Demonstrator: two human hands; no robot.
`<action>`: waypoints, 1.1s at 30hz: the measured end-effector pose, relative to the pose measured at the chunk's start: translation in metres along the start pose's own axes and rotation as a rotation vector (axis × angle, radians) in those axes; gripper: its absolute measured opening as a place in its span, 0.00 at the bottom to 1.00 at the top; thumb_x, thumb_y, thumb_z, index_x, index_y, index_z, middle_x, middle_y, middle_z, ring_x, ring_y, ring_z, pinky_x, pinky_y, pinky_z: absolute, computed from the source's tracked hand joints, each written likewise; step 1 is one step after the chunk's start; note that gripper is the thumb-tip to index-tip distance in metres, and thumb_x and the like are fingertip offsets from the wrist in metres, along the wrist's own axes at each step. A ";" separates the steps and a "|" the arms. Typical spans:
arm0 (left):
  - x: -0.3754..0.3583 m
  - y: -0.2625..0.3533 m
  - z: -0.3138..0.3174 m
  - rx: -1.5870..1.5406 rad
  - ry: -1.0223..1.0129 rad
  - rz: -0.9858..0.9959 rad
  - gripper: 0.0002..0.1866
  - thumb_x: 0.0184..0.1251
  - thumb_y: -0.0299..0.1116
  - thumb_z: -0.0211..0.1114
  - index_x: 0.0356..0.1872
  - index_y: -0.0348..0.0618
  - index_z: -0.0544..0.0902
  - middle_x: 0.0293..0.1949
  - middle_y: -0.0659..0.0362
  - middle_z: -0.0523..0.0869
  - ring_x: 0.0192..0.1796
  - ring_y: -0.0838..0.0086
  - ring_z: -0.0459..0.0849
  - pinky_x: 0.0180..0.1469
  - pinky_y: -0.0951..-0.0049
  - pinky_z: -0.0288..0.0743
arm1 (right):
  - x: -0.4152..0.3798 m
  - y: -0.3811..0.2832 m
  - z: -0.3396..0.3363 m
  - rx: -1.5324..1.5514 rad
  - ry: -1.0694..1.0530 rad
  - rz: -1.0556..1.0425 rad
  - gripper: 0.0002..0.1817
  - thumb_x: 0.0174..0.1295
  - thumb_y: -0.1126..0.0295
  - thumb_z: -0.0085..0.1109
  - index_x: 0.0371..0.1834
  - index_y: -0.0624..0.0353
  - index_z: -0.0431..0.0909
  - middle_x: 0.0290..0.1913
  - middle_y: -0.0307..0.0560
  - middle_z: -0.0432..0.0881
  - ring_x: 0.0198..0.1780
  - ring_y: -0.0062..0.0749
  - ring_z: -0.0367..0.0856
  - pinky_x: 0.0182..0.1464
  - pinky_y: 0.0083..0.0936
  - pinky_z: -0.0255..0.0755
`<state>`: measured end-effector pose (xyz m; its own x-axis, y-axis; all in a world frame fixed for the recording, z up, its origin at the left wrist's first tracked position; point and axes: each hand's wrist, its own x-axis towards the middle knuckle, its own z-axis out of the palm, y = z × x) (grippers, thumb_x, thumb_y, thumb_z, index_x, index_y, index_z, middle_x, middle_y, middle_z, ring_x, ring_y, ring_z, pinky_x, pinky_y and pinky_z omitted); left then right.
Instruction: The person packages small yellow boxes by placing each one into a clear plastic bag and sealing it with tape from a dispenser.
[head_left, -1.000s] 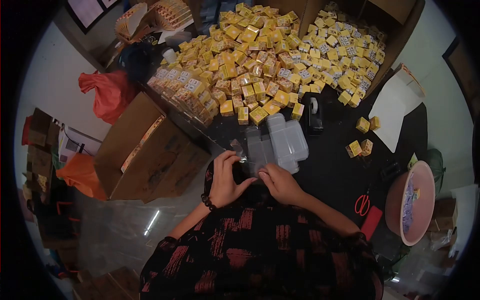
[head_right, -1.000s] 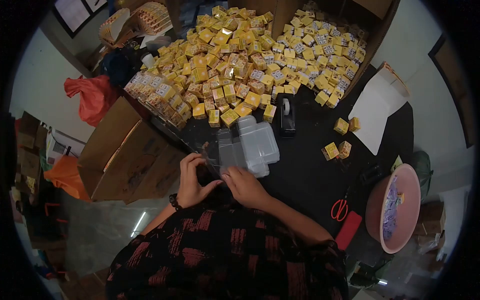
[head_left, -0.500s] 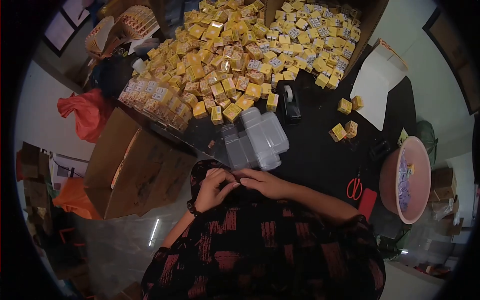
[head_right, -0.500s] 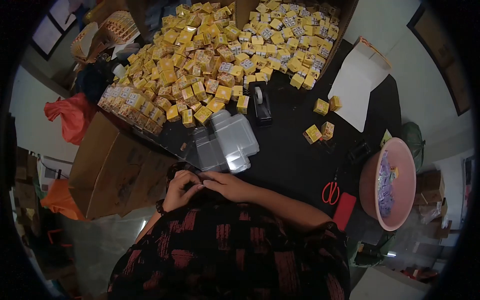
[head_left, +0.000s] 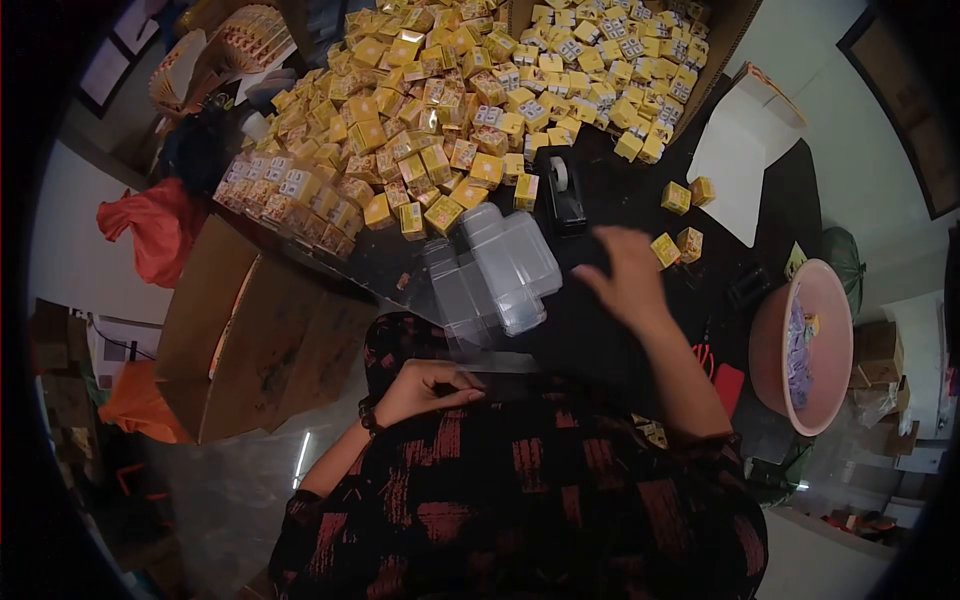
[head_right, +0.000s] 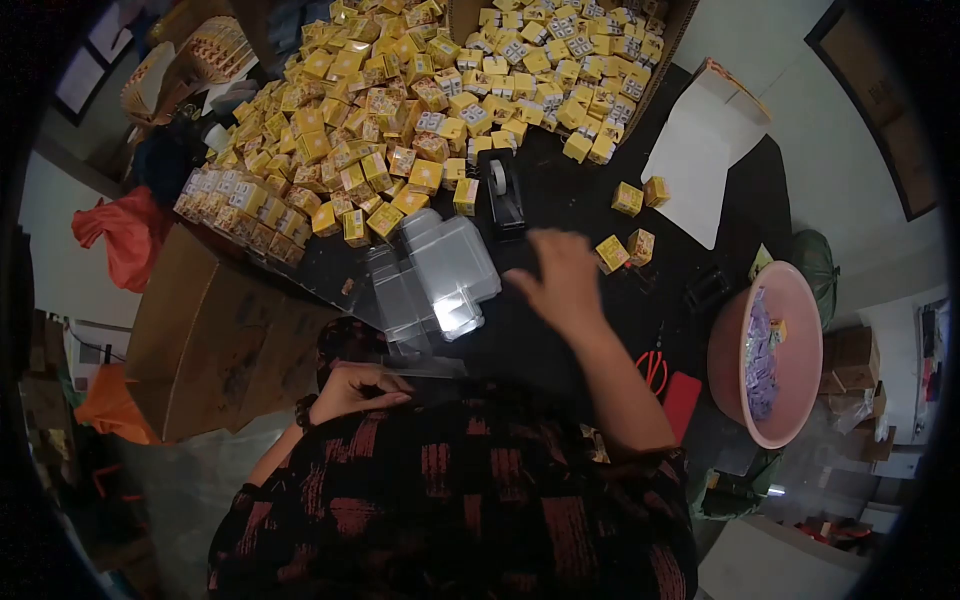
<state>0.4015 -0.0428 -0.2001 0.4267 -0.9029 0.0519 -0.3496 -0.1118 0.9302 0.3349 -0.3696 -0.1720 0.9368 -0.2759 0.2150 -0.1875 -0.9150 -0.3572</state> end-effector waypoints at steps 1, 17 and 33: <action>0.000 -0.009 0.004 -0.237 -0.096 -0.071 0.08 0.59 0.28 0.70 0.39 0.41 0.86 0.45 0.60 0.87 0.43 0.77 0.84 0.49 0.76 0.76 | 0.002 0.033 0.001 -0.235 0.081 0.095 0.33 0.48 0.65 0.71 0.60 0.61 0.72 0.55 0.50 0.78 0.60 0.46 0.70 0.61 0.37 0.65; 0.048 0.042 -0.011 -0.009 0.337 0.067 0.58 0.46 0.41 0.80 0.74 0.42 0.48 0.69 0.49 0.59 0.67 0.58 0.67 0.69 0.59 0.61 | -0.036 -0.097 0.017 1.223 -0.245 -0.384 0.23 0.53 0.88 0.56 0.52 0.55 0.69 0.68 0.56 0.56 0.68 0.48 0.63 0.65 0.38 0.64; 0.017 0.028 -0.018 -0.008 0.383 0.175 0.45 0.55 0.38 0.74 0.72 0.42 0.59 0.70 0.51 0.60 0.63 0.62 0.74 0.63 0.64 0.68 | -0.017 -0.108 0.014 1.411 -0.030 -0.023 0.25 0.64 0.81 0.55 0.65 0.61 0.62 0.60 0.49 0.68 0.61 0.29 0.71 0.61 0.28 0.68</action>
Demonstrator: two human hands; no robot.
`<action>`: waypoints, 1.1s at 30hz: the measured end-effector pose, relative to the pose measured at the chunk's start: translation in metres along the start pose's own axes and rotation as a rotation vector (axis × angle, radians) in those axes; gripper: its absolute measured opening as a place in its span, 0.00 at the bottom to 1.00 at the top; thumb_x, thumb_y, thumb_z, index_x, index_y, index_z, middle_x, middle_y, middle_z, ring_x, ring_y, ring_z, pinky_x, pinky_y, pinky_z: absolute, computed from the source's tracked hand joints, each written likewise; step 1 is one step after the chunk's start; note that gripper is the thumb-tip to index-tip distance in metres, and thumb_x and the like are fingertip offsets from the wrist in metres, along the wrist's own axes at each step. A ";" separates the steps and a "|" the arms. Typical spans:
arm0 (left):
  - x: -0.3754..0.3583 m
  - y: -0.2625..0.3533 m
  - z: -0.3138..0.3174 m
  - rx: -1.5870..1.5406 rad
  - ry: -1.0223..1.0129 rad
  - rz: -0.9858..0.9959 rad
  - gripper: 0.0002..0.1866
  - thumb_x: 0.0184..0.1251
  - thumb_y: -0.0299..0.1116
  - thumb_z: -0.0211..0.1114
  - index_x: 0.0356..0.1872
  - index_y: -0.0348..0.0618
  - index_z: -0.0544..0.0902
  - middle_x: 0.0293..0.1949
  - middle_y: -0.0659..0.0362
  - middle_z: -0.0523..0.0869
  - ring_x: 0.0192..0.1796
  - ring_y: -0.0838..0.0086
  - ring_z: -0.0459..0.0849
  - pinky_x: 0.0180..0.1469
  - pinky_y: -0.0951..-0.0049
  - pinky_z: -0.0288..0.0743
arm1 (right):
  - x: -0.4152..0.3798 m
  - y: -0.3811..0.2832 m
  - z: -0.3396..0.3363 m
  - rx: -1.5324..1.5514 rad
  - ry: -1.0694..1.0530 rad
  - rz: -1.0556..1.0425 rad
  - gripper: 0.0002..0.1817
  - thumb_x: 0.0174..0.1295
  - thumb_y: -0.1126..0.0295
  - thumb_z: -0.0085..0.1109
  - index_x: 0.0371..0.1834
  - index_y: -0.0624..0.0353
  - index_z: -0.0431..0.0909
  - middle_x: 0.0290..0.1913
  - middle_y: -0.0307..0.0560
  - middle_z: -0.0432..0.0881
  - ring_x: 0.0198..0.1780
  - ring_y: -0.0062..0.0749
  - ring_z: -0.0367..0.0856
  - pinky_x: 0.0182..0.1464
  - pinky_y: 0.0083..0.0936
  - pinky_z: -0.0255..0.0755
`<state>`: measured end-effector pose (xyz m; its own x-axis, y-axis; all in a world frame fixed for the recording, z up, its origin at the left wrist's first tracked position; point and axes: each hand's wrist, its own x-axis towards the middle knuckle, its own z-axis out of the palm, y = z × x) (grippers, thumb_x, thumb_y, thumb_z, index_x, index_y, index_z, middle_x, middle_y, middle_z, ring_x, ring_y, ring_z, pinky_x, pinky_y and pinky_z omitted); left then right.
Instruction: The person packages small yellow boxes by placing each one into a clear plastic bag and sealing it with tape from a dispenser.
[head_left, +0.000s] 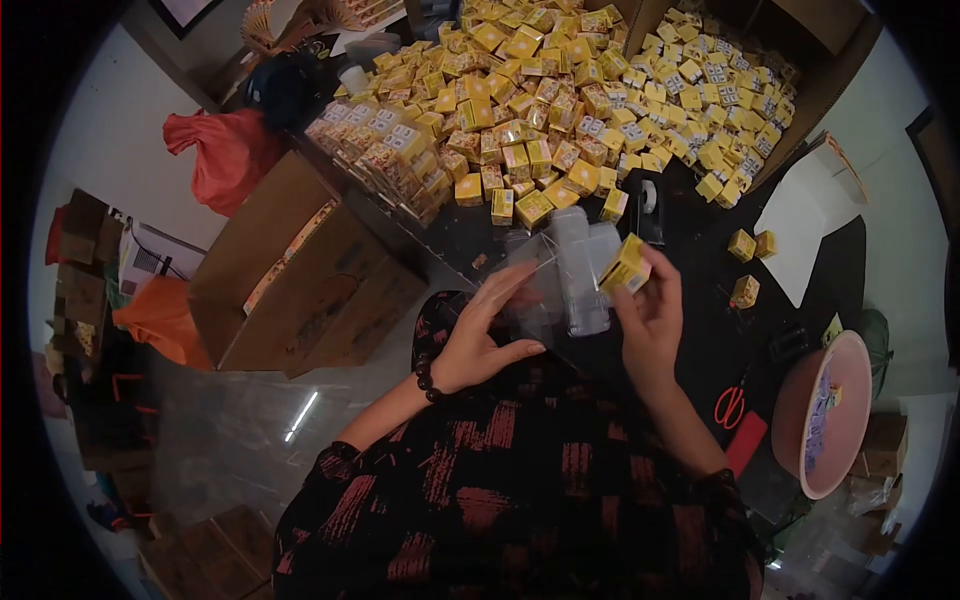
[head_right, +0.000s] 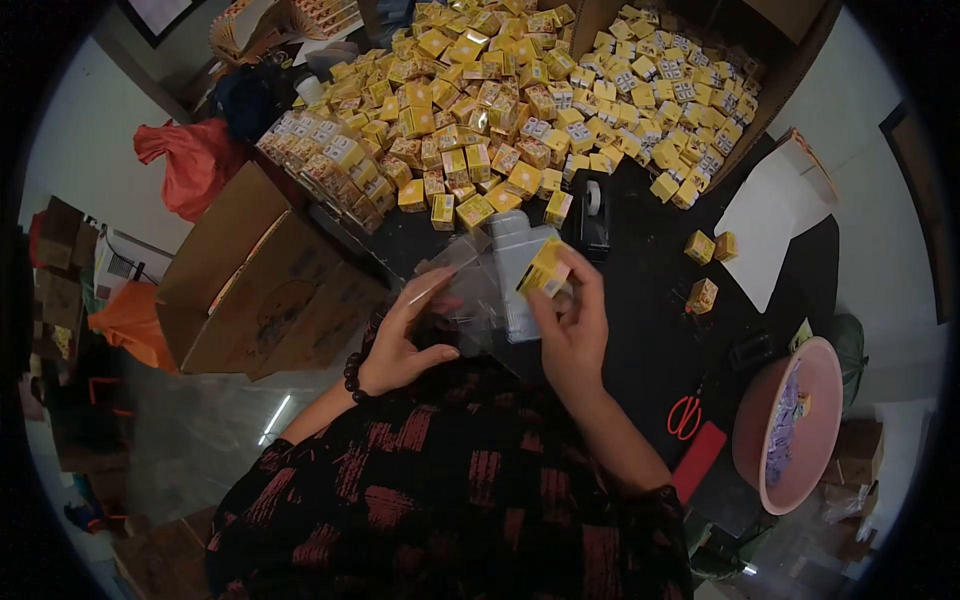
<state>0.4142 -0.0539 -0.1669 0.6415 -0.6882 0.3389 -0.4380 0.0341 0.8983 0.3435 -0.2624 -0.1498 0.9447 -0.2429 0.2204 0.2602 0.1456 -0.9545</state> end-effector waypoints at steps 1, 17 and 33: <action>0.000 -0.001 0.001 -0.097 -0.007 -0.003 0.41 0.58 0.36 0.72 0.71 0.41 0.60 0.70 0.50 0.60 0.62 0.63 0.74 0.63 0.65 0.68 | 0.008 0.000 -0.003 -0.045 0.146 -0.062 0.25 0.64 0.81 0.55 0.65 0.61 0.63 0.60 0.49 0.69 0.59 0.29 0.73 0.60 0.27 0.69; 0.005 0.009 0.000 0.129 0.070 0.072 0.20 0.69 0.25 0.55 0.62 0.39 0.73 0.50 0.50 0.79 0.52 0.61 0.79 0.55 0.68 0.71 | 0.009 0.017 0.000 -0.035 0.071 0.054 0.36 0.64 0.81 0.56 0.73 0.65 0.50 0.64 0.52 0.68 0.62 0.33 0.71 0.63 0.29 0.67; 0.000 0.000 0.013 -0.029 -0.001 -0.006 0.16 0.72 0.27 0.53 0.58 0.35 0.75 0.55 0.51 0.78 0.53 0.67 0.78 0.54 0.70 0.72 | -0.006 0.023 0.023 0.140 0.057 0.148 0.23 0.69 0.74 0.52 0.66 0.61 0.64 0.60 0.49 0.67 0.60 0.33 0.71 0.63 0.30 0.67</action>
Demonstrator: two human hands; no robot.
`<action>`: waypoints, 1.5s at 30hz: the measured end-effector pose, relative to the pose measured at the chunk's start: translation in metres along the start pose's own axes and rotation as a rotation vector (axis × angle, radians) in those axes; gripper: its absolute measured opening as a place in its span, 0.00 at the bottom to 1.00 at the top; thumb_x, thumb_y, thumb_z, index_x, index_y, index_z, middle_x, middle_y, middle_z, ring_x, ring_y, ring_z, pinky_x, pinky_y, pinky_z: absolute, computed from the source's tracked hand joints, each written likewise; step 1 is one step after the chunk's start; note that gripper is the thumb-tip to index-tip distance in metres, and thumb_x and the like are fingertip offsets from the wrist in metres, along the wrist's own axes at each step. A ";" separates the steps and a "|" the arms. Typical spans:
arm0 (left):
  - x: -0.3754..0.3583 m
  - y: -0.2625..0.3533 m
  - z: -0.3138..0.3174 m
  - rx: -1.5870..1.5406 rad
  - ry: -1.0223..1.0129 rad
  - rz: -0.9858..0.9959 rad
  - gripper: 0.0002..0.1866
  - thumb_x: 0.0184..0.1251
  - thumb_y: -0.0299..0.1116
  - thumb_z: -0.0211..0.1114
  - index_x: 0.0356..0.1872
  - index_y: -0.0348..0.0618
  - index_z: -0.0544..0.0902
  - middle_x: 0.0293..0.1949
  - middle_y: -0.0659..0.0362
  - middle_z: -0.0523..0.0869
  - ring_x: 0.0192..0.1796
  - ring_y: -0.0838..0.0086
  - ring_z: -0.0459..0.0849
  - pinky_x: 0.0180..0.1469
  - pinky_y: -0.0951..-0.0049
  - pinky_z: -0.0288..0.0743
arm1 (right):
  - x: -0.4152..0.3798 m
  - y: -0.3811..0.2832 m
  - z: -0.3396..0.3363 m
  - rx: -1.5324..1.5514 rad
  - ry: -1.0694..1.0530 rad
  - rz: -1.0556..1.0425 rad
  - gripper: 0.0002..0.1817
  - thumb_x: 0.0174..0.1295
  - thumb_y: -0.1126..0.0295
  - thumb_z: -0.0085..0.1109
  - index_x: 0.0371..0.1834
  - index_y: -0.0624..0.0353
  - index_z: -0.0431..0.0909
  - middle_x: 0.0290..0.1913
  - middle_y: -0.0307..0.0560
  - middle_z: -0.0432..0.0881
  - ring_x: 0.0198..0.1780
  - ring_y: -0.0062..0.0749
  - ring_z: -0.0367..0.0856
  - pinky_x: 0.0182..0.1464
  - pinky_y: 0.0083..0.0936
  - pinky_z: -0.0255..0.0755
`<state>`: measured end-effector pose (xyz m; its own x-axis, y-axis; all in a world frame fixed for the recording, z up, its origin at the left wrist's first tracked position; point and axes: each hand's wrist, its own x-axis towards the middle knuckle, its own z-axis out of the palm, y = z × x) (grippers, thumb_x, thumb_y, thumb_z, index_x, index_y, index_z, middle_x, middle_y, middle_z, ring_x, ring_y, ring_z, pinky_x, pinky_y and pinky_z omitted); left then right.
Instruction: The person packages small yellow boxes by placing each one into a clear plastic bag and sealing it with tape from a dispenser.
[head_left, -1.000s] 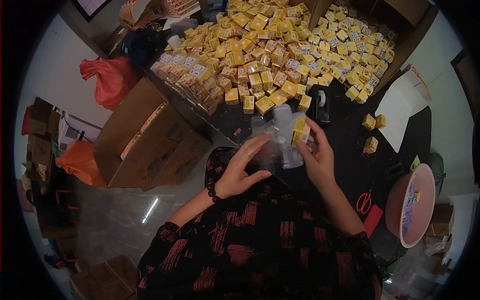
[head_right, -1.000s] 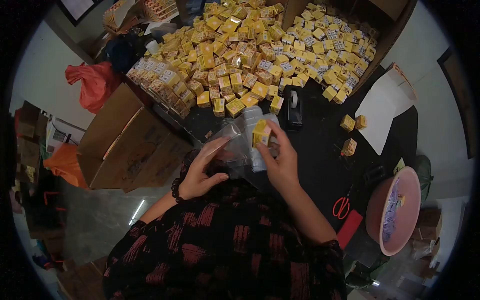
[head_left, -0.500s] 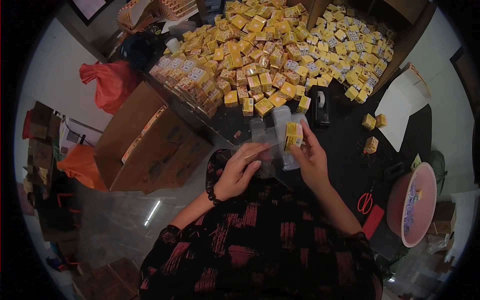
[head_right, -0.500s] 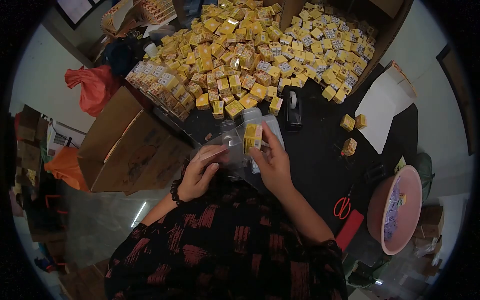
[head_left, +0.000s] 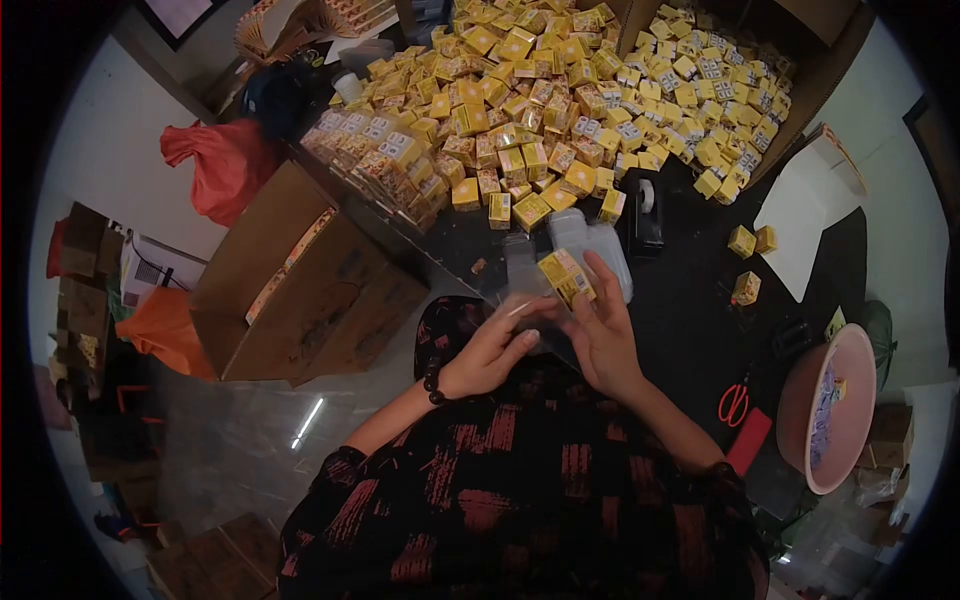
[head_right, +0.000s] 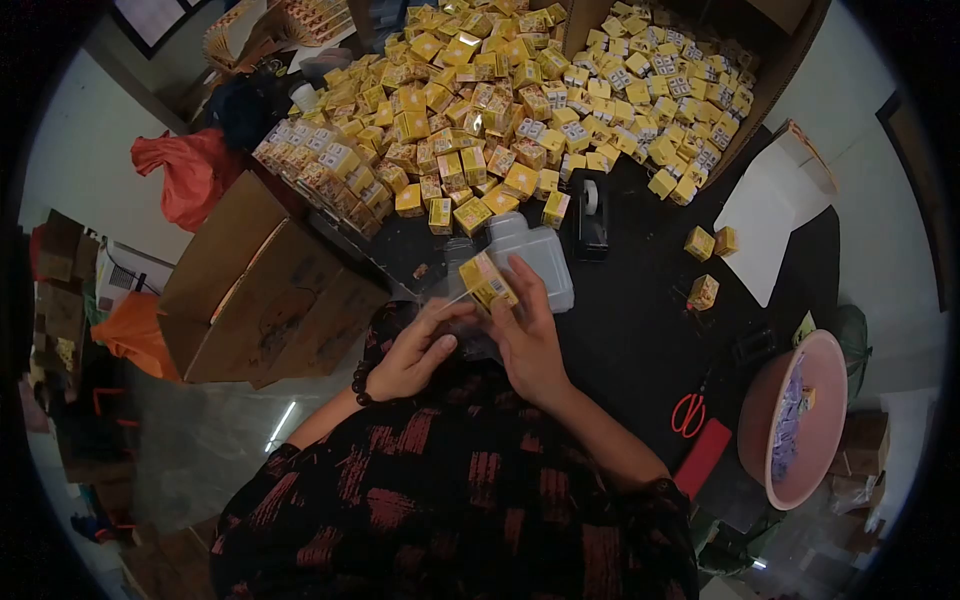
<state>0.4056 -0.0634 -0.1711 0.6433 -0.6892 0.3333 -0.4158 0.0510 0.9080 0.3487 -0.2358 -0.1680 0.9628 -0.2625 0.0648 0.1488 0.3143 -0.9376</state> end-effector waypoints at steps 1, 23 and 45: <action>0.001 0.000 0.001 0.001 -0.045 0.018 0.15 0.72 0.28 0.54 0.57 0.35 0.76 0.57 0.50 0.77 0.56 0.67 0.78 0.55 0.71 0.72 | -0.001 -0.001 0.001 0.492 0.008 0.258 0.22 0.69 0.75 0.52 0.65 0.60 0.62 0.59 0.48 0.67 0.59 0.33 0.71 0.62 0.30 0.68; 0.003 -0.006 -0.007 -0.301 0.086 -0.199 0.28 0.57 0.21 0.70 0.55 0.44 0.63 0.57 0.55 0.73 0.54 0.74 0.79 0.48 0.78 0.76 | 0.013 0.008 -0.016 0.046 -0.233 -0.072 0.11 0.60 0.78 0.62 0.47 0.62 0.80 0.49 0.49 0.78 0.54 0.29 0.77 0.52 0.24 0.75; 0.022 -0.041 -0.001 -0.535 0.287 -0.355 0.16 0.63 0.20 0.64 0.50 0.40 0.70 0.52 0.57 0.77 0.53 0.76 0.78 0.45 0.80 0.76 | 0.106 -0.013 -0.130 -0.999 0.084 -0.262 0.14 0.60 0.71 0.61 0.49 0.63 0.78 0.49 0.52 0.79 0.52 0.44 0.78 0.54 0.33 0.71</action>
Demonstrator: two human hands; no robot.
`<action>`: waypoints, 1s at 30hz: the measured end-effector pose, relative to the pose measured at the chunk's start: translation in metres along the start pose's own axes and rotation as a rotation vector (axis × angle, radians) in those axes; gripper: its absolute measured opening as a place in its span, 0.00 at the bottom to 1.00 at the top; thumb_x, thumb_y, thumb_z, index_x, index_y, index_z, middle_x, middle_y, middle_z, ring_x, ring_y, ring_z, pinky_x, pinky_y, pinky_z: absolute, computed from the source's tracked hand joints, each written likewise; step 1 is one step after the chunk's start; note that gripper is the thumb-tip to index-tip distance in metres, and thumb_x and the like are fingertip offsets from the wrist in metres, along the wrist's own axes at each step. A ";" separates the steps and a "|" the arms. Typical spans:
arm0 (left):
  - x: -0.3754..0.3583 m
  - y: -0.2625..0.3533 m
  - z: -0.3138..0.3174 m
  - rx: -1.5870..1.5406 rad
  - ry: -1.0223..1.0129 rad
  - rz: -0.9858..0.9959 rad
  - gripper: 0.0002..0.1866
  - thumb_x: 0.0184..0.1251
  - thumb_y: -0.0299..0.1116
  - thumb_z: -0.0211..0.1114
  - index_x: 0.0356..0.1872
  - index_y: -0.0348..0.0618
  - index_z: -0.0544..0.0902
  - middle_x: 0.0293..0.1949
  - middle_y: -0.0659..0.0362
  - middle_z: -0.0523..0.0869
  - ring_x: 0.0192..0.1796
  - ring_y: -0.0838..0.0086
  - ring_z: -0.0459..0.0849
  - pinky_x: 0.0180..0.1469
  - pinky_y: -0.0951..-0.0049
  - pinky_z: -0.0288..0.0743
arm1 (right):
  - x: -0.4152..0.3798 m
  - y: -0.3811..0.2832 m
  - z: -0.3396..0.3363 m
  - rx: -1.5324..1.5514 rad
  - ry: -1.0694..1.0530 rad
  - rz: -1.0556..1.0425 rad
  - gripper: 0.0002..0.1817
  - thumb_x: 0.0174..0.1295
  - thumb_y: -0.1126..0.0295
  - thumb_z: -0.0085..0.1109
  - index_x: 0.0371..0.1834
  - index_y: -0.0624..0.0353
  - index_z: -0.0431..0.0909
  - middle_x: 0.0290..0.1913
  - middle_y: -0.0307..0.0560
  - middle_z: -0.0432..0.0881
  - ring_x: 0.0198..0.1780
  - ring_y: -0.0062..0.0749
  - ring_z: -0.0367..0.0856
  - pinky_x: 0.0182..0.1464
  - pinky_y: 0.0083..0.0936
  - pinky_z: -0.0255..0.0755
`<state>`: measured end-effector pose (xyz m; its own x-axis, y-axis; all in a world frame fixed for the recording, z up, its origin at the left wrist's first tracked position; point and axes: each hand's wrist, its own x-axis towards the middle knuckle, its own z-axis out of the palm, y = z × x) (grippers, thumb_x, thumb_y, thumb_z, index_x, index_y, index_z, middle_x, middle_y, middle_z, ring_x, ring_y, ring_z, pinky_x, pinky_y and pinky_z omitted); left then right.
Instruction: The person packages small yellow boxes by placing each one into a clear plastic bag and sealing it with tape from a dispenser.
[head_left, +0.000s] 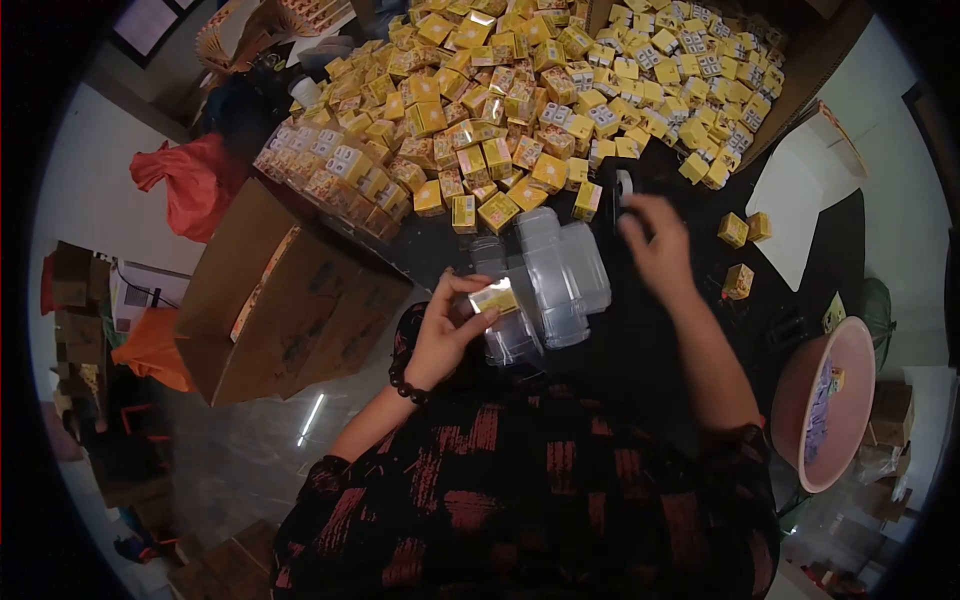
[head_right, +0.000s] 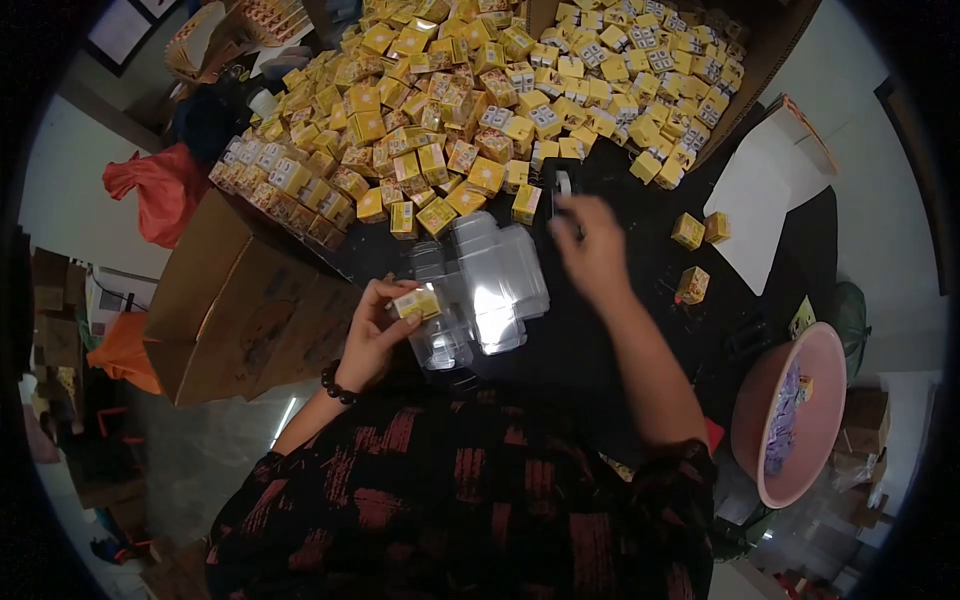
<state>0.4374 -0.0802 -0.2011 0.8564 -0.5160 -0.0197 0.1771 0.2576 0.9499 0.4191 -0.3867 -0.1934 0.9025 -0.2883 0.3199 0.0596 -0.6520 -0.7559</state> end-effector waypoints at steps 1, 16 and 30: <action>-0.003 -0.004 -0.009 -0.143 0.063 -0.199 0.16 0.62 0.18 0.63 0.47 0.42 0.69 0.50 0.59 0.77 0.53 0.76 0.78 0.46 0.79 0.77 | 0.027 0.049 -0.013 -0.339 0.209 -0.019 0.17 0.59 0.69 0.62 0.51 0.62 0.77 0.50 0.51 0.79 0.55 0.47 0.75 0.54 0.37 0.70; -0.005 -0.001 -0.062 0.054 -0.977 -0.503 0.40 0.50 0.20 0.69 0.65 0.37 0.58 0.52 0.55 0.78 0.53 0.75 0.76 0.54 0.76 0.71 | 0.049 0.083 -0.071 -0.530 -0.032 -0.219 0.27 0.48 0.84 0.63 0.54 0.57 0.70 0.53 0.52 0.75 0.55 0.52 0.74 0.56 0.36 0.69; -0.005 0.031 0.028 0.550 -0.449 0.241 0.40 0.55 0.32 0.73 0.67 0.41 0.61 0.61 0.51 0.72 0.64 0.62 0.73 0.63 0.66 0.68 | -0.078 -0.117 -0.015 0.132 -0.084 -0.380 0.32 0.36 0.83 0.73 0.50 0.54 0.77 0.55 0.45 0.78 0.58 0.46 0.71 0.59 0.38 0.67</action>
<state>0.4250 -0.0923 -0.1627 0.5400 -0.8108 0.2257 -0.3589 0.0207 0.9331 0.3351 -0.2978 -0.1214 0.8369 0.0173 0.5470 0.4449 -0.6037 -0.6616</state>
